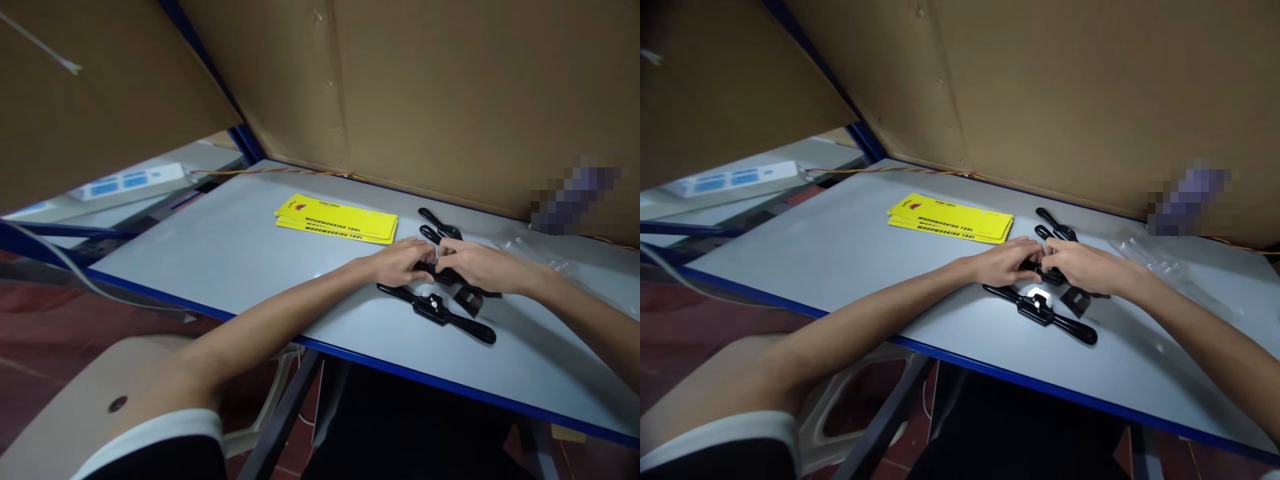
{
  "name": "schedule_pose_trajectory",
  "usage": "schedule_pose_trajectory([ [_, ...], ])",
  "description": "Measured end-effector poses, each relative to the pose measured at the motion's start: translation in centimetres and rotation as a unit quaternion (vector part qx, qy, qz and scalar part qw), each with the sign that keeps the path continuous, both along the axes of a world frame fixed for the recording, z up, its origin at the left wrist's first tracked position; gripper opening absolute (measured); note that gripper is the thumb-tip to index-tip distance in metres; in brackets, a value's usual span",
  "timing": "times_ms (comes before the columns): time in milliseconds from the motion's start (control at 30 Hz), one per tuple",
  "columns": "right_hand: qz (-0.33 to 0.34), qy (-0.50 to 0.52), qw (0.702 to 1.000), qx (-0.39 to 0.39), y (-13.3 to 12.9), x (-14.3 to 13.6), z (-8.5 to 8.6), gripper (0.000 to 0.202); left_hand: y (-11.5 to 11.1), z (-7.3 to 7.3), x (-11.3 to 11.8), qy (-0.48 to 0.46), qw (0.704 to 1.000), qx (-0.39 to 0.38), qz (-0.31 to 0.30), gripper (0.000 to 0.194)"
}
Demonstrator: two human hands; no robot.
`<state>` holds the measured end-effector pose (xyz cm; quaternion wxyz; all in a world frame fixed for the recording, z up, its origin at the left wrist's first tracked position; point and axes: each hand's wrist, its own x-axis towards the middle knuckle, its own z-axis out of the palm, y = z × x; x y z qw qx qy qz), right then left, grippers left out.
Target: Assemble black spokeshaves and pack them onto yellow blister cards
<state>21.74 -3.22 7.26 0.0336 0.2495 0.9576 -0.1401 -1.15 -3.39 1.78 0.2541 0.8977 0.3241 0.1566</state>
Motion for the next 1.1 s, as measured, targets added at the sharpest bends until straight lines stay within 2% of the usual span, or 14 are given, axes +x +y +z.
schedule_pose_trajectory([
  [267,-0.002,0.055,0.998,-0.011,0.6,-0.2,-1.0,0.032,0.3,-0.4,0.0,-0.003,1.000,0.009,-0.005,0.029],
  [400,0.011,0.142,0.989,-0.043,1.2,-0.2,-2.0,0.031,0.7,-0.4,-0.1,-0.009,1.000,0.002,0.000,0.030],
  [467,-0.043,0.213,0.973,-0.072,1.2,-0.1,-2.7,0.027,0.8,-0.6,-0.2,-0.015,1.000,0.007,0.004,0.030],
  [533,-0.129,0.278,0.942,-0.134,1.2,0.0,-3.4,0.018,0.9,-0.7,-0.1,-0.023,1.000,0.009,0.007,0.031],
  [600,-0.199,0.308,0.907,-0.208,1.2,0.0,-3.9,0.024,0.9,-0.9,-0.1,-0.030,0.999,0.004,0.012,0.031],
  [667,-0.233,0.314,0.883,-0.261,1.4,0.0,-4.3,0.031,1.0,-1.0,0.0,-0.034,0.999,-0.005,0.019,0.032],
  [800,-0.246,0.308,0.871,-0.293,1.6,-0.2,-4.0,0.026,1.0,-0.9,0.0,-0.036,0.999,-0.022,0.032,0.033],
  [833,-0.246,0.304,0.875,-0.285,1.3,-0.3,-3.8,0.023,1.0,-0.9,0.0,-0.036,0.998,-0.024,0.035,0.033],
  [900,-0.249,0.281,0.900,-0.222,0.5,-0.6,-3.1,0.016,1.0,-0.8,0.0,-0.035,0.998,-0.021,0.042,0.033],
  [967,-0.247,0.224,0.937,-0.102,-0.6,-0.9,-2.3,0.014,0.8,-0.8,0.0,-0.037,0.998,-0.013,0.043,0.032],
  [1033,-0.229,0.149,0.962,-0.007,-1.5,-1.1,-1.6,0.015,0.7,-0.8,0.0,-0.037,0.999,-0.006,0.036,0.031],
  [1100,-0.202,0.093,0.975,0.019,-2.0,-1.3,-1.2,0.016,0.6,-0.8,0.0,-0.034,0.999,-0.001,0.032,0.031],
])
